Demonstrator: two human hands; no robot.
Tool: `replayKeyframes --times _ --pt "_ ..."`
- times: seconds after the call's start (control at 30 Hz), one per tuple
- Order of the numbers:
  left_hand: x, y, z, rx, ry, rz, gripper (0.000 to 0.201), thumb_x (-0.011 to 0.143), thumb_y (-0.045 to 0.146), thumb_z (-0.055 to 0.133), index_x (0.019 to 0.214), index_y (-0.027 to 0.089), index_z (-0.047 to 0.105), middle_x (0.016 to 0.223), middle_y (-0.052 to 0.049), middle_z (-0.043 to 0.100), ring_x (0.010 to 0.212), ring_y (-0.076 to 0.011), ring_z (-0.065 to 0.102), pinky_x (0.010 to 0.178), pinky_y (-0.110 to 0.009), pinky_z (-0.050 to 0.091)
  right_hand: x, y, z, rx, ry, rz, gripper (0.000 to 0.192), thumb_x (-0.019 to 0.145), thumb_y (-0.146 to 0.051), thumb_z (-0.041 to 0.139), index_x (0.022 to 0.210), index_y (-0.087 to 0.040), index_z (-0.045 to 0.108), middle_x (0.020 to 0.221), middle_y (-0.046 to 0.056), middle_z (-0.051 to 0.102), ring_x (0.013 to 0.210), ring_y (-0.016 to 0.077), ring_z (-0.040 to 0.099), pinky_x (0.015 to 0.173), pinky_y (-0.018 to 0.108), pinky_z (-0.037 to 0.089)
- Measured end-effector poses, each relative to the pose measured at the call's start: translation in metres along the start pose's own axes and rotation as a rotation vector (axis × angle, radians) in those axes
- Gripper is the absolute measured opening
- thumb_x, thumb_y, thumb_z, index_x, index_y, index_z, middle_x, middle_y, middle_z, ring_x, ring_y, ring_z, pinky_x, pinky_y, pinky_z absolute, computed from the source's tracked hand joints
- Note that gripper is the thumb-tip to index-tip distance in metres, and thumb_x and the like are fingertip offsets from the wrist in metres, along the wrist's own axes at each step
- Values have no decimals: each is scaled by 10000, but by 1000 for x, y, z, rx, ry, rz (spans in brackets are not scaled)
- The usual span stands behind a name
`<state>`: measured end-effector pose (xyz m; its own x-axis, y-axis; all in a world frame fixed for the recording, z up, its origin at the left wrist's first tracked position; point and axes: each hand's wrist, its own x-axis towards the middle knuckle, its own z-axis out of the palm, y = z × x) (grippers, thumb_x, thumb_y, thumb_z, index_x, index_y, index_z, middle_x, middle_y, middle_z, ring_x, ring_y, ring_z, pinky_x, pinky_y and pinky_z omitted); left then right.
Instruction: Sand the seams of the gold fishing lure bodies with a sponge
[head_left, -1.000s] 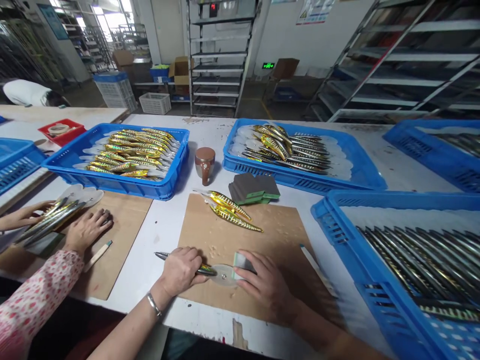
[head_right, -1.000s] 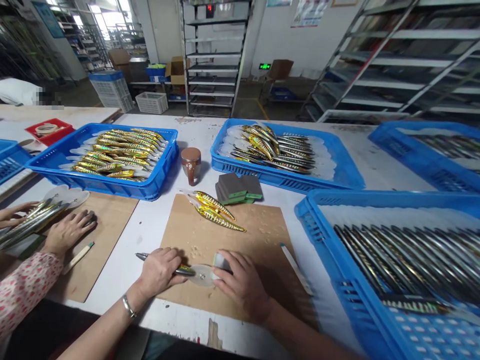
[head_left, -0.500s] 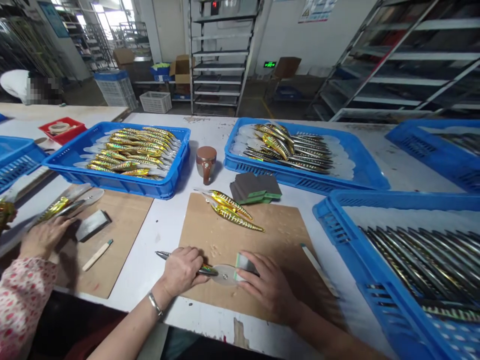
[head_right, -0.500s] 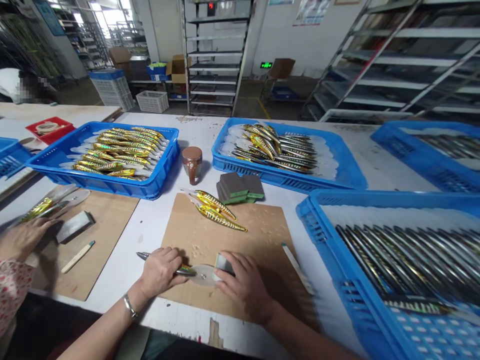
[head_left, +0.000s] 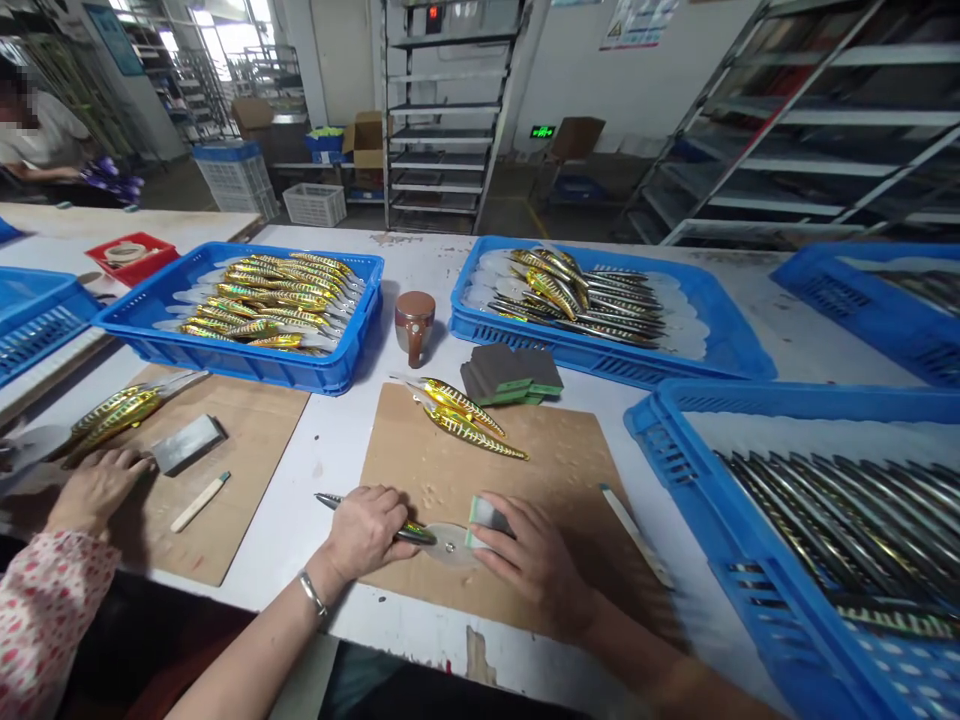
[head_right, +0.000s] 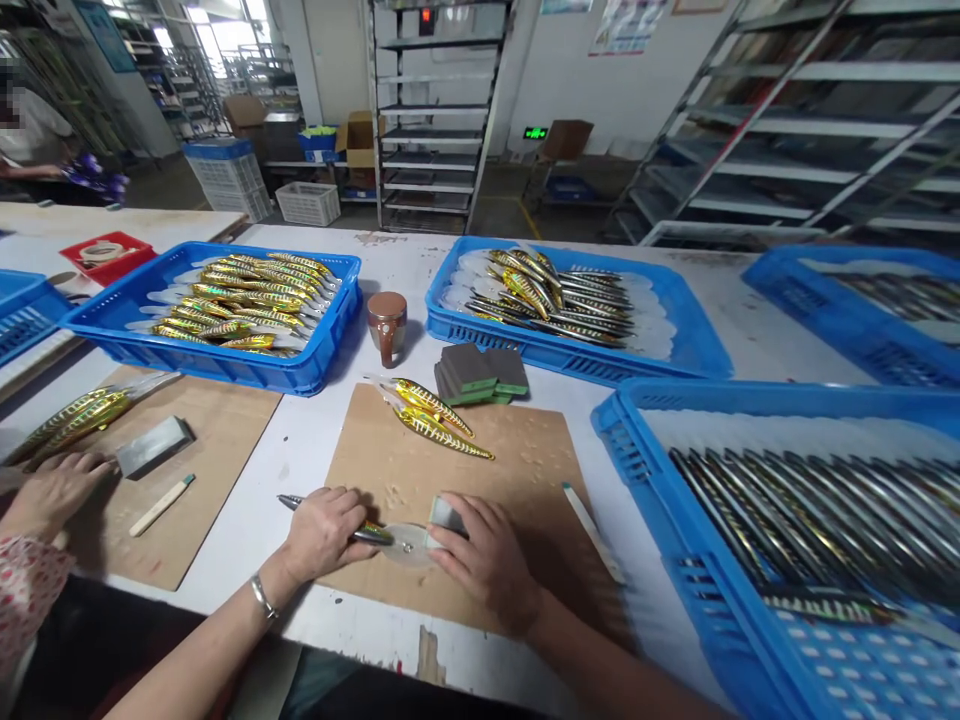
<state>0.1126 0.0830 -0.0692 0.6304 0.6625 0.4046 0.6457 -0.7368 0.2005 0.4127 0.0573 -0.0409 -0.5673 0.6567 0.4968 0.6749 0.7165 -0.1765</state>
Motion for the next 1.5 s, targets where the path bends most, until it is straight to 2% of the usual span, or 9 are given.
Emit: replayKeyframes --times 0.23,0.47,0.7,0.93,1.17,1.37,1.43,1.5 --pt "-2 -1 1 16 8 -26 716 1022 747 222 809 197 628 813 -83 638 716 -213 571 639 -367 400 39 -22 24 75 83 -12 153 997 -296 678 1128 -267 752 1397 126 632 1198 281 606 970 457 491" --pt "0 2 0 13 17 -1 673 1044 704 248 801 203 626 760 -61 613 676 -204 554 634 -360 377 -3 -4 0 11 24 4 146 986 -257 666 1104 -241 751 1363 132 645 1183 284 621 958 455 526" --pt "-1 1 0 35 31 -10 698 1030 733 222 806 203 617 815 -76 652 709 -220 580 650 -371 388 39 -24 23 68 73 0 144 997 -296 680 1116 -265 755 1382 127 639 1190 286 612 959 461 497" --pt "-1 1 1 26 8 9 654 1044 704 249 822 208 613 799 -58 637 693 -212 565 643 -380 384 -1 -4 -4 9 4 -29 143 991 -250 671 1106 -219 750 1354 154 641 1183 287 615 960 456 514" --pt "1 2 -2 31 33 -3 677 1041 712 238 790 205 609 782 -64 641 695 -215 575 636 -385 385 38 -19 20 71 48 -45 154 993 -289 681 1122 -257 761 1399 137 631 1194 290 607 961 463 494" --pt "3 3 -2 21 42 5 693 1046 710 219 807 203 627 762 -54 641 668 -201 567 630 -377 369 3 -3 -2 21 5 -40 148 970 -227 690 1106 -230 749 1378 146 640 1185 285 611 964 460 507" --pt "3 2 -1 19 31 -1 687 1041 718 237 797 203 620 753 -54 637 662 -203 566 624 -380 366 3 -4 -2 10 6 -22 148 977 -240 685 1109 -232 751 1364 147 645 1183 289 611 959 461 506" --pt "3 1 0 15 23 -4 681 1037 724 252 795 203 616 757 -54 637 662 -205 568 618 -383 363 16 -10 6 29 26 -24 145 988 -265 679 1108 -237 757 1375 144 642 1185 292 611 951 460 499"
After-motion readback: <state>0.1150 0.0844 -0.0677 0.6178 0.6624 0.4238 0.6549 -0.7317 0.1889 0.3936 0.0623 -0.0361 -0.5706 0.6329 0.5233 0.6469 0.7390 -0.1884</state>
